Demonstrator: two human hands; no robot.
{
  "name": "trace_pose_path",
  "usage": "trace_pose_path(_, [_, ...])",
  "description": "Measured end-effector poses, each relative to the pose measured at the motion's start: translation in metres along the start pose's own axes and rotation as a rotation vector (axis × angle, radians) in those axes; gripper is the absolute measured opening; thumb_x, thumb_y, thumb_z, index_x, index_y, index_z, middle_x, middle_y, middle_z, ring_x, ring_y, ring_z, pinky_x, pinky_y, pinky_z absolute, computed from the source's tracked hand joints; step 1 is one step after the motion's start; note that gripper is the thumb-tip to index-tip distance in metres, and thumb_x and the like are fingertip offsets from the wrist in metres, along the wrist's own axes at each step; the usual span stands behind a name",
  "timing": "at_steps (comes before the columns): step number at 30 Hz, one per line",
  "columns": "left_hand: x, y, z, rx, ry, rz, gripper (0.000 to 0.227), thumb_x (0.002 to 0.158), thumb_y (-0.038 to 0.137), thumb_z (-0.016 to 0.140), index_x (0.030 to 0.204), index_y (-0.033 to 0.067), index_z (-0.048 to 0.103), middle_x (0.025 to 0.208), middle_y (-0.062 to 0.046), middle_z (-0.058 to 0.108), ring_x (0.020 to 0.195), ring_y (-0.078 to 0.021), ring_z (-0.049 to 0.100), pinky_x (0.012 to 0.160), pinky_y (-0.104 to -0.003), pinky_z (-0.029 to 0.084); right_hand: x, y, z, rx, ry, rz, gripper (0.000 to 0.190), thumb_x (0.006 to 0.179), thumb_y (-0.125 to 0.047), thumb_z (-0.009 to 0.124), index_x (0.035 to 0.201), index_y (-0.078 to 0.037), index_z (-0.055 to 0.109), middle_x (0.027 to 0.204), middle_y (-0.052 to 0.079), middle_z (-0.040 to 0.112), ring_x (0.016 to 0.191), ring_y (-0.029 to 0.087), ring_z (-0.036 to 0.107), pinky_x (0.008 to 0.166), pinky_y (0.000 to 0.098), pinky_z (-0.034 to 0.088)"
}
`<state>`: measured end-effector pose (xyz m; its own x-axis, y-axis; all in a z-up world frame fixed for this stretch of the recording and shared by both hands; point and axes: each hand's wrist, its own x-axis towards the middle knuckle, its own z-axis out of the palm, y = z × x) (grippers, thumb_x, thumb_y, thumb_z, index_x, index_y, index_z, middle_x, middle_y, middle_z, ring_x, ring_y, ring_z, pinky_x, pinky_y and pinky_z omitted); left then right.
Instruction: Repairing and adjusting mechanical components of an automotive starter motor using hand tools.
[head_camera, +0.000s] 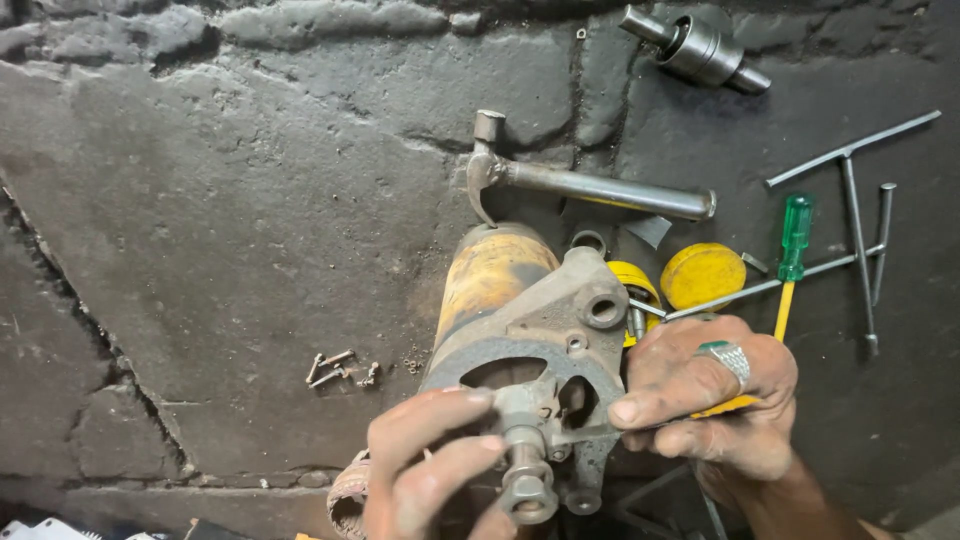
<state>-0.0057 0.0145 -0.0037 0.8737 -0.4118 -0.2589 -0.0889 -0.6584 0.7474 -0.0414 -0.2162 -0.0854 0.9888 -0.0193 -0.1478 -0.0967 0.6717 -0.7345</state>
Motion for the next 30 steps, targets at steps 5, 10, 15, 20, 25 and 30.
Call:
trace_pose_path(5, [-0.001, -0.002, 0.003, -0.079, 0.123, -0.019, 0.042, 0.066, 0.016, 0.09, 0.103, 0.0136, 0.068, 0.12, -0.008, 0.061, 0.112, -0.0267, 0.066, 0.098, -0.04, 0.059, -0.015, 0.004, -0.005, -0.046, 0.008, 0.001, 0.025, 0.09, -0.008, 0.077, 0.11, 0.007, 0.078, 0.069, 0.014, 0.075, 0.055, 0.014, 0.069, 0.052, 0.0253, 0.051])
trace_pose_path(10, [0.004, 0.006, 0.001, -0.014, 0.149, 0.082, 0.041, 0.071, 0.017, 0.089, 0.108, 0.0126, 0.072, 0.115, -0.007, 0.063, 0.107, -0.0248, 0.067, 0.095, -0.038, 0.059, -0.004, -0.003, 0.001, -0.025, 0.045, 0.046, 0.024, 0.085, -0.009, 0.073, 0.103, 0.006, 0.077, 0.068, 0.014, 0.075, 0.054, 0.016, 0.069, 0.048, 0.0261, 0.053])
trace_pose_path(15, [0.007, 0.014, -0.006, 0.164, 0.114, 0.137, 0.043, 0.071, 0.027, 0.084, 0.11, 0.0101, 0.075, 0.108, -0.005, 0.068, 0.099, -0.02, 0.067, 0.09, -0.034, 0.055, 0.002, -0.009, 0.006, -0.044, 0.051, 0.026, 0.023, 0.086, -0.009, 0.072, 0.103, 0.005, 0.078, 0.069, 0.013, 0.075, 0.053, 0.014, 0.068, 0.05, 0.0263, 0.052])
trace_pose_path(20, [0.006, 0.01, -0.004, 0.313, 0.117, 0.141, 0.037, 0.075, 0.038, 0.08, 0.101, 0.0124, 0.075, 0.099, 0.001, 0.071, 0.086, -0.0106, 0.064, 0.087, -0.034, 0.048, -0.013, -0.009, 0.0, -0.145, 0.155, 0.106, 0.023, 0.083, -0.005, 0.07, 0.099, 0.008, 0.079, 0.062, 0.014, 0.075, 0.048, 0.013, 0.07, 0.045, 0.0239, 0.05])
trace_pose_path(25, [0.009, 0.012, -0.006, 0.429, 0.108, 0.293, 0.037, 0.077, 0.038, 0.079, 0.101, 0.0107, 0.073, 0.099, -0.001, 0.071, 0.089, -0.0124, 0.066, 0.085, -0.036, 0.046, -0.004, -0.037, 0.017, -0.415, 0.156, 0.253, 0.025, 0.083, -0.008, 0.067, 0.099, 0.005, 0.081, 0.063, 0.006, 0.075, 0.05, 0.007, 0.065, 0.047, 0.0231, 0.05])
trace_pose_path(30, [0.007, 0.02, -0.008, 0.447, 0.037, 0.266, 0.037, 0.075, 0.036, 0.079, 0.102, 0.0101, 0.073, 0.099, -0.001, 0.071, 0.094, -0.0125, 0.067, 0.089, -0.038, 0.047, -0.003, -0.051, 0.045, -0.915, 0.167, 0.147, 0.02, 0.083, -0.011, 0.07, 0.099, -0.002, 0.079, 0.062, -0.003, 0.073, 0.058, 0.007, 0.066, 0.072, 0.0305, 0.048])
